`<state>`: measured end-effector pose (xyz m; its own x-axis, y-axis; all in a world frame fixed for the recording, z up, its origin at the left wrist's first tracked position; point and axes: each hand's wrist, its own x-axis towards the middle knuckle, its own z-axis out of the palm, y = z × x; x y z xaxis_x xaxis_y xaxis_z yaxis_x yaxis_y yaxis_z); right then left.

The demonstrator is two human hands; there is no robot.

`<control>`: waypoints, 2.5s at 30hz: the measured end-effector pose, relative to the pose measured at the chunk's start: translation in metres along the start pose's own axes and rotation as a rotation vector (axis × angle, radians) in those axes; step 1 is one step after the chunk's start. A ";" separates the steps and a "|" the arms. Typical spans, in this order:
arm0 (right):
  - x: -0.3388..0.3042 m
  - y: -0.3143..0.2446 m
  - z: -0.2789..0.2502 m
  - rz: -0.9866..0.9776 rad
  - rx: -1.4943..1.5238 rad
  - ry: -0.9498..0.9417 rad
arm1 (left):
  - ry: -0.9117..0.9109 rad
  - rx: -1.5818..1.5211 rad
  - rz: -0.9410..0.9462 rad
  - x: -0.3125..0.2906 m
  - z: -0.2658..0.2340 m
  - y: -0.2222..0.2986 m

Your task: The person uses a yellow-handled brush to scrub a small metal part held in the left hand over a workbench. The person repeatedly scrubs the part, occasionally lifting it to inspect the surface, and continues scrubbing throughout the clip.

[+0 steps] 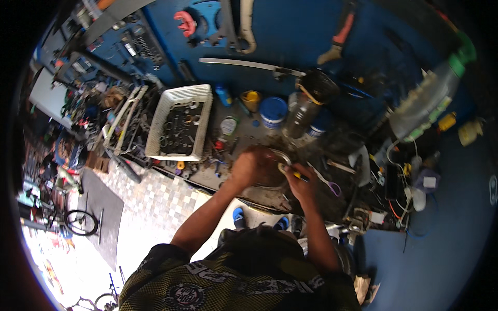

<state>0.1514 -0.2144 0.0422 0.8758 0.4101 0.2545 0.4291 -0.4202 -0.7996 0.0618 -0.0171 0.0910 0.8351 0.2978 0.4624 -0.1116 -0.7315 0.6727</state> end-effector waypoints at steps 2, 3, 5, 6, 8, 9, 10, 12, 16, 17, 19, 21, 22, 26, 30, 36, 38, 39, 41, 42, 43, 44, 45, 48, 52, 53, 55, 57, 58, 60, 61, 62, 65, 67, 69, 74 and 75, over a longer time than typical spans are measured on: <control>-0.005 0.001 -0.001 0.043 0.051 0.014 | -0.017 0.044 -0.006 -0.005 0.010 0.008; -0.007 0.002 -0.002 0.037 0.027 0.016 | -0.023 0.033 -0.012 -0.009 0.013 0.007; -0.010 0.005 -0.003 0.033 -0.009 0.003 | -0.447 0.151 -0.352 -0.013 0.010 -0.012; -0.011 0.007 -0.004 0.034 -0.024 -0.012 | -0.678 0.204 -0.552 -0.013 0.009 -0.022; -0.011 0.013 -0.006 0.123 -0.059 -0.045 | -0.464 0.223 -0.513 -0.014 -0.002 -0.038; -0.010 0.016 -0.006 0.147 0.002 -0.061 | -0.403 0.236 -0.514 -0.020 -0.013 -0.043; -0.010 0.019 -0.006 0.178 0.056 -0.068 | -0.277 0.218 -0.477 -0.020 -0.036 -0.055; -0.009 0.022 -0.005 0.262 0.114 -0.087 | -0.104 0.205 -0.387 -0.009 -0.091 -0.084; -0.007 0.022 -0.005 0.211 0.120 -0.079 | -0.097 0.617 -0.660 -0.005 -0.196 -0.145; -0.007 0.020 -0.004 0.216 0.149 -0.075 | -0.171 0.660 -0.684 -0.010 -0.214 -0.163; -0.006 0.017 -0.004 0.223 0.157 -0.071 | -0.223 0.664 -0.678 -0.020 -0.230 -0.196; -0.005 0.013 -0.003 0.265 0.124 -0.081 | -0.254 0.702 -0.686 -0.025 -0.231 -0.219; -0.004 0.012 -0.003 0.217 0.123 -0.077 | -0.264 0.737 -0.693 -0.025 -0.230 -0.224; 0.000 0.003 -0.006 0.176 0.137 -0.054 | -0.256 0.855 -0.560 -0.001 -0.235 -0.196; 0.004 -0.009 -0.013 0.120 0.245 -0.048 | -0.003 0.586 -0.384 0.022 -0.203 -0.115; 0.014 -0.022 -0.015 0.140 0.238 -0.052 | -0.487 0.418 0.013 -0.007 -0.052 -0.058; 0.016 -0.025 -0.015 0.115 0.285 -0.071 | -0.611 0.499 -0.009 -0.015 -0.019 -0.060; 0.016 -0.025 -0.015 0.068 0.212 -0.052 | -0.676 0.509 -0.068 -0.018 -0.005 -0.059; 0.015 -0.027 -0.015 -0.015 0.103 -0.008 | -0.722 0.526 -0.114 -0.025 0.013 -0.056; 0.014 -0.027 -0.015 -0.036 0.126 0.009 | -0.702 0.535 -0.103 -0.028 0.019 -0.054; 0.013 -0.028 -0.016 -0.047 0.104 -0.003 | -0.692 0.545 -0.093 -0.030 0.023 -0.052; 0.011 -0.028 -0.017 -0.058 0.081 -0.014 | -0.695 0.529 -0.109 -0.030 0.025 -0.053; 0.010 -0.029 -0.017 -0.049 0.063 -0.031 | -0.707 0.516 -0.127 -0.031 0.026 -0.054; 0.007 -0.028 -0.019 -0.001 0.018 -0.106 | -0.711 0.449 -0.166 -0.033 0.031 -0.064; 0.007 -0.022 -0.014 0.009 -0.013 -0.142 | -0.656 0.341 -0.263 -0.039 0.043 -0.090; 0.008 -0.020 -0.011 -0.030 -0.002 -0.119 | -0.643 0.337 -0.199 -0.040 0.046 -0.098; 0.010 -0.015 -0.005 -0.080 0.003 -0.082 | -0.672 0.323 -0.107 -0.040 0.051 -0.111; 0.009 -0.009 -0.002 -0.084 -0.065 -0.110 | -0.655 0.307 -0.054 -0.037 0.050 -0.119; 0.010 -0.007 -0.001 -0.086 -0.098 -0.125 | -0.703 0.326 -0.076 -0.035 0.048 -0.119; 0.010 -0.003 0.001 -0.107 -0.125 -0.123 | -0.532 0.230 -0.192 -0.031 0.041 -0.113; 0.011 -0.002 0.002 -0.118 -0.147 -0.123 | -0.491 0.204 -0.281 -0.029 0.036 -0.107; 0.011 0.000 0.002 -0.137 -0.143 -0.121 | -0.427 -0.043 -0.435 -0.026 0.029 -0.101; 0.011 0.001 0.005 -0.212 -0.191 -0.107 | -0.290 -0.612 -0.795 -0.017 0.013 -0.082; 0.010 0.002 0.008 -0.281 -0.271 -0.088 | -0.218 -0.781 -0.900 -0.017 0.009 -0.072; 0.010 0.004 0.010 -0.278 -0.330 -0.139 | -0.143 -0.885 -0.891 -0.018 0.009 -0.064; 0.012 0.000 0.007 -0.292 -0.431 -0.178 | -0.071 -1.012 -0.860 -0.021 0.009 -0.058; 0.013 -0.003 0.007 -0.294 -0.416 -0.149 | -0.062 -1.016 -0.850 -0.022 0.009 -0.056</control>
<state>0.1597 -0.2022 0.0445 0.6771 0.6571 0.3314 0.7300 -0.5430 -0.4150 0.0549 0.0118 0.0377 0.8649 0.3835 -0.3237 0.1271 0.4566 0.8805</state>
